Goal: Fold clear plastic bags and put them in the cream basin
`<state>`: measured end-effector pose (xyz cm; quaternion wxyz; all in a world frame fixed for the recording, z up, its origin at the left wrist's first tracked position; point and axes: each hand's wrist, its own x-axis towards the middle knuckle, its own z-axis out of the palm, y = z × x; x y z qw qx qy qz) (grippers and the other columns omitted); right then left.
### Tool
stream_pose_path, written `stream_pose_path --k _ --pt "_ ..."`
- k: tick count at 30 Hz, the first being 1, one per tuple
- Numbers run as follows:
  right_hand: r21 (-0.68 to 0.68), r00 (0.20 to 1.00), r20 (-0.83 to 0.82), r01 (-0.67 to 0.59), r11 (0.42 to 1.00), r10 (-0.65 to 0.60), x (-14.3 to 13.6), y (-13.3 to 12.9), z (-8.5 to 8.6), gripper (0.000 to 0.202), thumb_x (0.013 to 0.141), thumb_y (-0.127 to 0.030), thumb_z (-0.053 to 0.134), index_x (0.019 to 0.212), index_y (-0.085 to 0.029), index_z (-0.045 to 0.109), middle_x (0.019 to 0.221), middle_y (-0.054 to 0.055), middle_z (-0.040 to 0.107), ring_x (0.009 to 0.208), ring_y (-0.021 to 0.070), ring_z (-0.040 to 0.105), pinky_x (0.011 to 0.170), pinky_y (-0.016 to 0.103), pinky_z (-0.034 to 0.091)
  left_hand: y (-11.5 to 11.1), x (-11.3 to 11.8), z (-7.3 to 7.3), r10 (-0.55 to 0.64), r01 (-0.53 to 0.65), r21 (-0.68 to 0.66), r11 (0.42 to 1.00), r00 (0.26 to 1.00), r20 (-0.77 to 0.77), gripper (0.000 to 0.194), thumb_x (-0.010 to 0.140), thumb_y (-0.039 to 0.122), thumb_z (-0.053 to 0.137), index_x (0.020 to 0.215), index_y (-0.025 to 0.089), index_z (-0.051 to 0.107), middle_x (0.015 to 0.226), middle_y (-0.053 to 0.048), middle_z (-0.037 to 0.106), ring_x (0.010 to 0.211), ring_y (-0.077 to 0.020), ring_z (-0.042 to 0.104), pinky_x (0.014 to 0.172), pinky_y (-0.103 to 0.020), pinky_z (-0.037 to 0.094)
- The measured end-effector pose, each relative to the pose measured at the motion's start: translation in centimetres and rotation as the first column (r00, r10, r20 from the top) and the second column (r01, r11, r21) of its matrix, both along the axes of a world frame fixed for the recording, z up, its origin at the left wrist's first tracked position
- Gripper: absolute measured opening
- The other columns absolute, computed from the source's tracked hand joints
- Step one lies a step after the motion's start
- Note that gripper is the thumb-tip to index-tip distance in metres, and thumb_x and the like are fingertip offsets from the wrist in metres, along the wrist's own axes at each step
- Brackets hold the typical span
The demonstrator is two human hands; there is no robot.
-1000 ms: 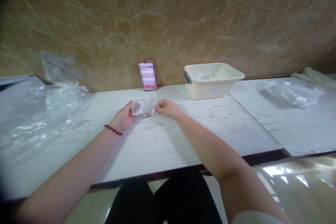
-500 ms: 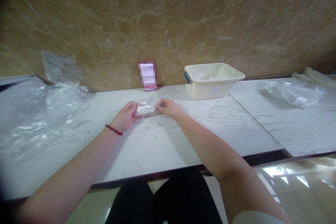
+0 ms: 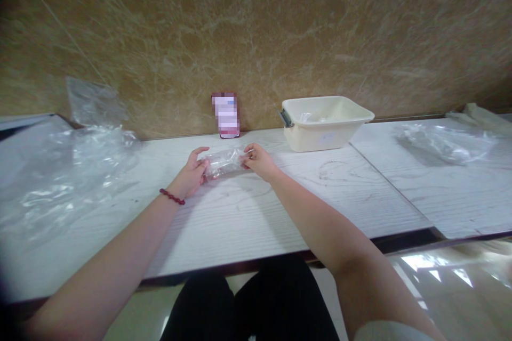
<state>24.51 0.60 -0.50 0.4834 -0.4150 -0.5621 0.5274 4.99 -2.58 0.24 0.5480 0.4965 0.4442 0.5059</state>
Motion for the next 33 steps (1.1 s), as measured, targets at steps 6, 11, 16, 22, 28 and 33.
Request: stream_pose_path --k 6,11,16,22,28,33 --pt "0.039 0.999 0.032 -0.039 0.998 0.037 0.3 -0.7 0.8 0.055 0.061 -0.026 0.06 0.11 -0.026 0.035 0.07 -0.006 0.055 0.049 0.0059 0.053 0.047 0.019 0.043 0.9 -0.5 -1.4 0.051 -0.027 0.178 0.984 0.99 -0.132 0.017 0.07 0.02 0.052 0.087 0.02 0.058 0.064 0.002 0.052 0.051 -0.0073 0.045 0.047 -0.017 0.038" --pt "0.069 0.987 0.143 -0.09 0.994 0.079 0.6 -0.6 0.9 0.042 0.066 -0.019 0.049 0.107 -0.027 0.05 0.08 -0.003 0.059 0.044 0.0033 0.048 0.039 0.015 0.038 1.2 -0.8 -1.7 0.05 -0.019 0.161 0.987 0.98 -0.193 0.014 0.068 0.018 0.054 0.079 0.018 0.062 0.063 0.002 0.055 0.047 -0.0068 0.042 0.042 -0.017 0.031" --pt "-0.014 0.992 0.062 -0.11 0.994 0.11 0.8 -0.4 0.8 0.023 0.067 -0.019 0.043 0.077 -0.016 0.064 0.065 0.001 0.059 0.048 0.0069 0.048 0.047 0.02 0.042 0.6 -0.8 -0.9 -0.068 0.079 0.076 0.994 0.988 -0.138 0.025 0.066 0.023 0.058 0.09 0.018 0.057 0.062 0.002 0.056 0.047 -0.0071 0.047 0.044 -0.017 0.034" --pt "-0.087 0.992 -0.056 -0.114 0.99 0.11 1.0 -0.8 1.6 0.042 0.073 -0.049 0.041 0.072 -0.014 0.064 0.066 0.004 0.061 0.052 0.0096 0.051 0.051 0.022 0.041 -0.3 -0.6 0.3 -0.2 0.206 0.02 0.978 0.968 -0.15 0.048 0.058 0.021 0.065 0.104 0.018 0.049 0.061 0.002 0.057 0.049 -0.0075 0.05 0.044 -0.016 0.036" --pt "-0.164 0.998 0.044 -0.035 0.986 0.043 1.1 -0.2 1.3 0.052 0.068 -0.06 0.044 0.068 -0.013 0.065 0.058 0.005 0.059 0.049 0.0102 0.051 0.047 0.022 0.038 -0.8 -0.7 0.8 -0.269 0.288 0.036 0.957 0.926 -0.263 0.056 0.058 0.019 0.065 0.11 0.019 0.042 0.061 0.004 0.053 0.044 -0.0042 0.044 0.041 -0.014 0.032" --pt "-0.09 0.987 0.157 -0.023 0.996 0.037 1.2 -0.1 0.8 0.034 0.057 -0.037 0.067 0.082 -0.015 0.063 0.056 0.0 0.057 0.05 0.0076 0.05 0.051 0.02 0.04 -0.7 -1.1 0.9 -0.329 0.355 0.04 0.934 0.899 -0.29 0.059 0.061 0.019 0.064 0.114 0.019 0.037 0.071 0.003 0.054 0.052 -0.0046 0.048 0.047 -0.015 0.036"
